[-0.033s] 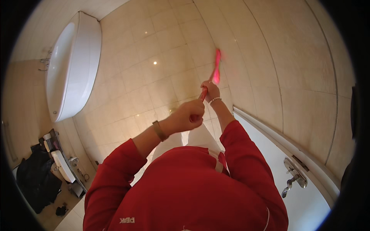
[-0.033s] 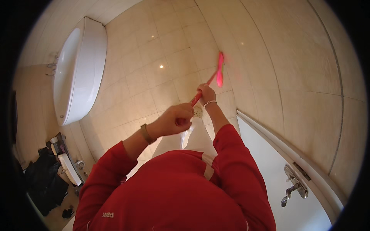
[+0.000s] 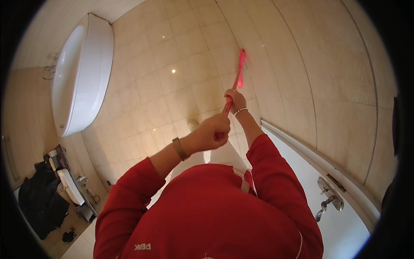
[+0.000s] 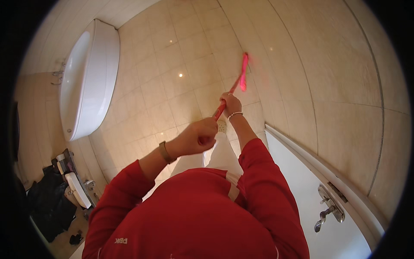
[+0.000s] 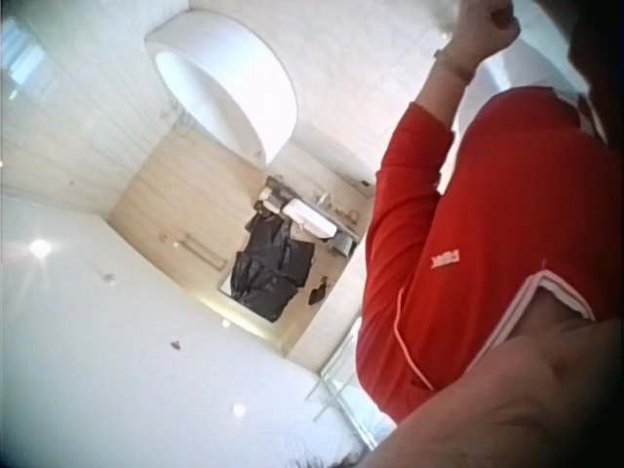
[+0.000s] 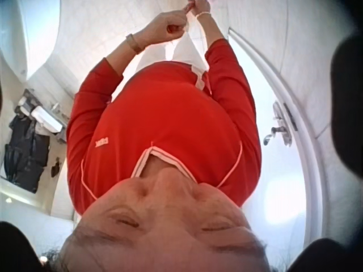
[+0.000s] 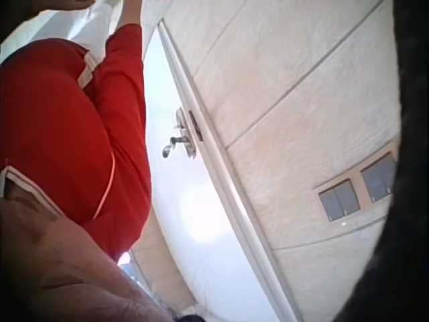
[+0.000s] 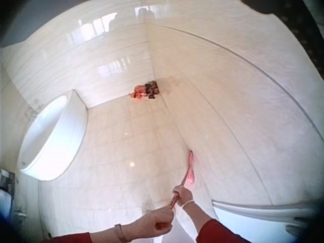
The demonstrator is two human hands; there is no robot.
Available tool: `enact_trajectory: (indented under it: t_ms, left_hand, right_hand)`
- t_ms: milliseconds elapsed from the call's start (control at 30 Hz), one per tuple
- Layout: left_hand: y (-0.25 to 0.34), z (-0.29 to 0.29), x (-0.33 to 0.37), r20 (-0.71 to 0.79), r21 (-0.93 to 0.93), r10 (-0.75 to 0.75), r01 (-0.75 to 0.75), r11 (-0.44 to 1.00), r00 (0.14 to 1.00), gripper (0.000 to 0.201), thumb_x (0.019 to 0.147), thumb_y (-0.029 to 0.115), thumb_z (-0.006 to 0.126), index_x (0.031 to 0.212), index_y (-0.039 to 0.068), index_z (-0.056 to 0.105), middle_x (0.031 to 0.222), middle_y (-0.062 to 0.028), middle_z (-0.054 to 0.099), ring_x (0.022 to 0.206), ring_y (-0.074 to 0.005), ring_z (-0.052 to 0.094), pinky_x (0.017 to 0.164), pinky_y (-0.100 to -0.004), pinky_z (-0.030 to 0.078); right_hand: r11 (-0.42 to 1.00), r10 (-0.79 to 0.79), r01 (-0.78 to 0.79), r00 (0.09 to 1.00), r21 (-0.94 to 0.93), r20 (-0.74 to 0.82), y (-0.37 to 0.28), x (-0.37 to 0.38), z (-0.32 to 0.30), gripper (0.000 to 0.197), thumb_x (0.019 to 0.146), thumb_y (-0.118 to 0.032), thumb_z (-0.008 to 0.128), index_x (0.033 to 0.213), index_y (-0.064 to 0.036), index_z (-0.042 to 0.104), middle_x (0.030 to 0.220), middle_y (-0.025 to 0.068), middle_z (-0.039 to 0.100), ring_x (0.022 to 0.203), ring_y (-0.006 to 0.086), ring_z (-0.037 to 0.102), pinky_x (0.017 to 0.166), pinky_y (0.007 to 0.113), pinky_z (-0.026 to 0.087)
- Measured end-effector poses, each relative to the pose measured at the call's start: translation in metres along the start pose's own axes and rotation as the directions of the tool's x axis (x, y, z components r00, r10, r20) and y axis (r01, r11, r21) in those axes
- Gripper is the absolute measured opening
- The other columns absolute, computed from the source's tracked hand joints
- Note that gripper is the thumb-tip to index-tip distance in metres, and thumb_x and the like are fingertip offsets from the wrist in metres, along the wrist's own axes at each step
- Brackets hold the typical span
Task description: The person sweeps scattered red and black debris on a tiled bathroom floor using a pink squeegee. They gather the debris into a pile near the bathtub and continue sweeping the remaining area.
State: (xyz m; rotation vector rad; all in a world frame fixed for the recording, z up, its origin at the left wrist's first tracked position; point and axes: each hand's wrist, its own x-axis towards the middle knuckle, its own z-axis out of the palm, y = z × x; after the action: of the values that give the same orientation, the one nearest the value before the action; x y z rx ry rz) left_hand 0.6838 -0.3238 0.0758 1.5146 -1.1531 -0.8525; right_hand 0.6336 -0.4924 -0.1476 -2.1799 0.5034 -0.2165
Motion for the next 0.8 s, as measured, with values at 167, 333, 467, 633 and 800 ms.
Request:
enact_trajectory:
  t_ms: [167,333,467,633,800]
  left_hand:
    - [0.045,-0.02,-0.024,0.065,-0.06,-0.067,0.071,0.996,0.996,0.026,0.074,-0.005,0.068,0.065,0.003,0.046,0.078,-0.0071,0.052,0.081,-0.0223,0.054,0.07,-0.0323,0.045]
    - [0.028,-0.029,-0.051,0.015,-0.579,-0.35,0.294,0.761,0.937,0.026,0.078,-0.003,0.071,0.069,0.005,0.047,0.081,-0.0005,0.057,0.091,-0.0133,0.057,0.077,-0.0287,0.045]
    - [-0.004,-0.027,-0.062,0.002,-0.592,-0.601,0.486,0.644,0.799,0.026,0.079,-0.004,0.069,0.068,0.005,0.047,0.071,0.0025,0.051,0.069,-0.0072,0.047,0.081,-0.0276,0.046]
    - [0.003,-0.054,-0.058,-0.196,-0.214,-0.341,0.299,0.93,0.919,0.043,0.079,0.005,0.073,0.057,0.005,0.037,0.064,0.0004,0.041,0.061,-0.0099,0.037,0.057,-0.0314,0.036]
    - [0.017,-0.041,-0.04,-0.186,0.101,-0.006,0.025,0.995,0.982,0.044,0.075,0.007,0.078,0.056,0.003,0.038,0.061,-0.0076,0.041,0.062,-0.023,0.041,0.058,-0.034,0.036]
  right_hand:
    - [0.993,0.068,-0.057,0.992,-0.106,0.102,-0.049,-0.037,-0.013,0.005,0.079,-0.013,0.058,0.083,-0.0125,0.062,0.082,0.0105,0.063,0.075,0.033,0.063,0.065,0.041,0.05]
    - [0.937,0.306,-0.246,0.919,-0.247,0.247,-0.042,-0.113,0.02,0.012,0.078,-0.021,0.062,0.079,-0.0103,0.068,0.085,0.0134,0.066,0.083,0.0327,0.065,0.072,0.043,0.051]
    - [0.934,0.311,-0.193,0.853,-0.3,0.418,-0.01,-0.127,0.064,0.014,0.077,-0.021,0.06,0.073,-0.0109,0.068,0.075,0.0156,0.066,0.077,0.0341,0.065,0.072,0.042,0.052]
    - [0.995,0.055,-0.04,0.985,-0.092,0.166,-0.039,-0.04,0.098,0.01,0.078,-0.01,0.058,0.073,-0.0082,0.067,0.077,0.0121,0.067,0.074,0.0257,0.064,0.067,0.035,0.05]
    - [0.959,0.067,-0.094,0.992,0.267,0.108,-0.049,0.022,0.082,0.012,0.08,-0.003,0.057,0.086,-0.0112,0.064,0.086,0.0109,0.065,0.078,0.0317,0.064,0.068,0.038,0.051]
